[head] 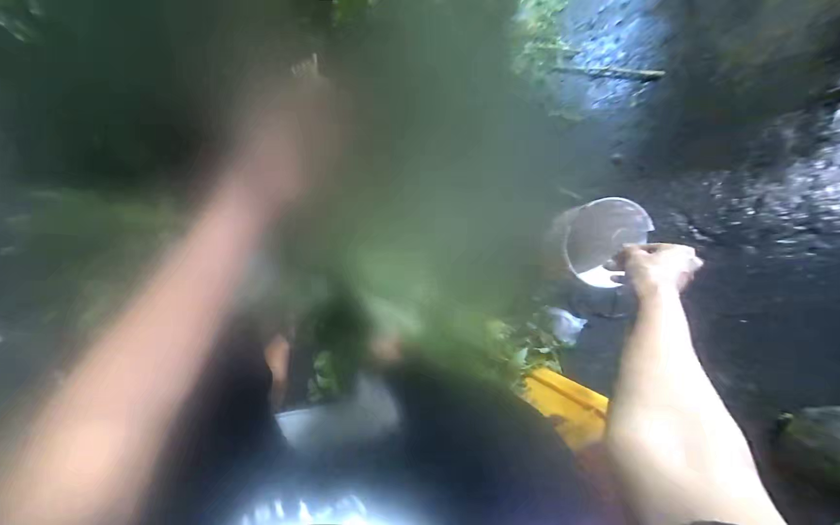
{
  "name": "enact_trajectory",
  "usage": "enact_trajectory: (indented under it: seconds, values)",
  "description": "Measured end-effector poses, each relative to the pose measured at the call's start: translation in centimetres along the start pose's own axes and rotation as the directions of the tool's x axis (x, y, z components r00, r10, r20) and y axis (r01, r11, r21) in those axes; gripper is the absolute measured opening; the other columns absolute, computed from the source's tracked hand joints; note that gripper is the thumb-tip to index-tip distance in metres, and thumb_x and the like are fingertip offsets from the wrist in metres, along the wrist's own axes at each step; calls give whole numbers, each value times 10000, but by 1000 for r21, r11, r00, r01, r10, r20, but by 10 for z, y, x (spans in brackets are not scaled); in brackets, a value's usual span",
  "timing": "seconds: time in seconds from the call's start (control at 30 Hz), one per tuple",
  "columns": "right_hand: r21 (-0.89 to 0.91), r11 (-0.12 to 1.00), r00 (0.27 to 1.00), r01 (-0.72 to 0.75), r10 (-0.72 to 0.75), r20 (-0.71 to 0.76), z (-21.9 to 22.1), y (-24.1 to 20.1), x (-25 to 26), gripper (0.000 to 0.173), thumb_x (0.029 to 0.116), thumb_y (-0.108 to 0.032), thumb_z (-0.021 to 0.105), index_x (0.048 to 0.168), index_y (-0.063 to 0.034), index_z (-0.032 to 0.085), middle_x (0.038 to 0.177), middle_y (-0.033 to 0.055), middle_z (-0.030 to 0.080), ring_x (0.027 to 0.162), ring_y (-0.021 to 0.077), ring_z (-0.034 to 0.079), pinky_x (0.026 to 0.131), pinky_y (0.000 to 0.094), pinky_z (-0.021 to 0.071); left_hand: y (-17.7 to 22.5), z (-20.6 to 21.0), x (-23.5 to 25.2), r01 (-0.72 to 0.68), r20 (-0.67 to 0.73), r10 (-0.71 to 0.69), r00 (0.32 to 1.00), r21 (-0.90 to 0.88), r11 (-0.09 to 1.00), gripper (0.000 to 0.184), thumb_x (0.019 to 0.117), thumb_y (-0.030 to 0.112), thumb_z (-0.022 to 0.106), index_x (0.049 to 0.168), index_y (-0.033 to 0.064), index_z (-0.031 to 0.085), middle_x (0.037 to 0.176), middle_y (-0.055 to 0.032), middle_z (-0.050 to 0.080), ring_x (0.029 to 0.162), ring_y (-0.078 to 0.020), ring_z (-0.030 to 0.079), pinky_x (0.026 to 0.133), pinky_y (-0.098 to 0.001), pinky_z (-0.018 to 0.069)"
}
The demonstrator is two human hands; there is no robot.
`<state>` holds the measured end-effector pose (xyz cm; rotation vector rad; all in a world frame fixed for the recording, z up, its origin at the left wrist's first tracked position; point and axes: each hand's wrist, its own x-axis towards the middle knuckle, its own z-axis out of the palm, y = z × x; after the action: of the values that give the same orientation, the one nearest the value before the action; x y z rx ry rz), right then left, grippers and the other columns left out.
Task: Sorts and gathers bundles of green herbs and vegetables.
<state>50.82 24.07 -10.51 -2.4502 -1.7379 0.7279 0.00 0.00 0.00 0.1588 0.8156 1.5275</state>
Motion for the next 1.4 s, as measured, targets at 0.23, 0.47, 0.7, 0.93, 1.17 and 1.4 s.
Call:
enact_trajectory:
  seconds: [0.23, 0.47, 0.7, 0.93, 1.17, 1.4]
  values:
    - [808, 586, 994, -60, 113, -8, -17, -31, -47, 177, 949, -118, 643, 1110, -48, 616, 899, 42, 693, 743, 129, 695, 662, 294, 597, -3, 15, -1, -61, 4, 61, 998, -5, 998, 402, 1121, 440, 278, 910, 187, 508, 619, 40, 396, 558, -127, 473, 723, -417, 569]
    - [924, 380, 821, 40, -540, 186, 2, -60, -137, 334, 1048, -275, 486, 1378, -233, 516, 1031, -25, 691, 694, 76, 626, 588, 263, 544, -32, 31, 41, -40, 11, 40, 999, 27, 999, 308, 1102, 452, 395, 1052, 186, 543, 692, 23, 468, 632, -155, 539, 790, -509, 573]
    - [634, 449, 457, 629, -874, 165, 36, -144, -225, 201, 955, -222, 728, 1123, -121, 774, 1157, 37, 699, 950, 129, 680, 780, 293, 596, -35, 58, 34, -1, 63, -4, 998, 89, 996, 338, 1105, 450, 385, 1017, 161, 539, 673, 14, 484, 622, -157, 562, 770, -494, 590]
    - [99, 429, 430, 898, -903, 8, -31, -182, -272, 184, 969, -196, 687, 1072, -62, 760, 1089, 84, 693, 896, 108, 658, 822, 298, 551, -44, 23, 52, -52, 218, -52, 975, 446, 894, 548, 1093, 493, 402, 1493, 118, 387, 1192, -193, 701, 1000, -400, 736, 680, -562, 640]
    - [-334, 272, 272, 903, -961, -46, -57, -199, -284, 200, 1013, -239, 644, 1081, -96, 766, 1123, 164, 715, 1033, 332, 690, 870, 503, 551, -61, 46, 13, -113, 274, -203, 940, 813, 572, 485, 1103, 469, 400, 1488, 176, 425, 1052, -153, 722, 726, -282, 758, 564, -452, 652]
    - [-202, 700, 722, 685, -688, 64, -104, -125, -281, 555, 980, -189, 654, 1493, -63, 485, 1367, 240, 587, 1122, 443, 628, 900, 672, 499, -46, 48, -5, -385, 424, -100, 900, 882, 271, 407, 1076, 509, 420, 1289, 174, 508, 866, -38, 612, 605, -136, 579, 520, -310, 495]
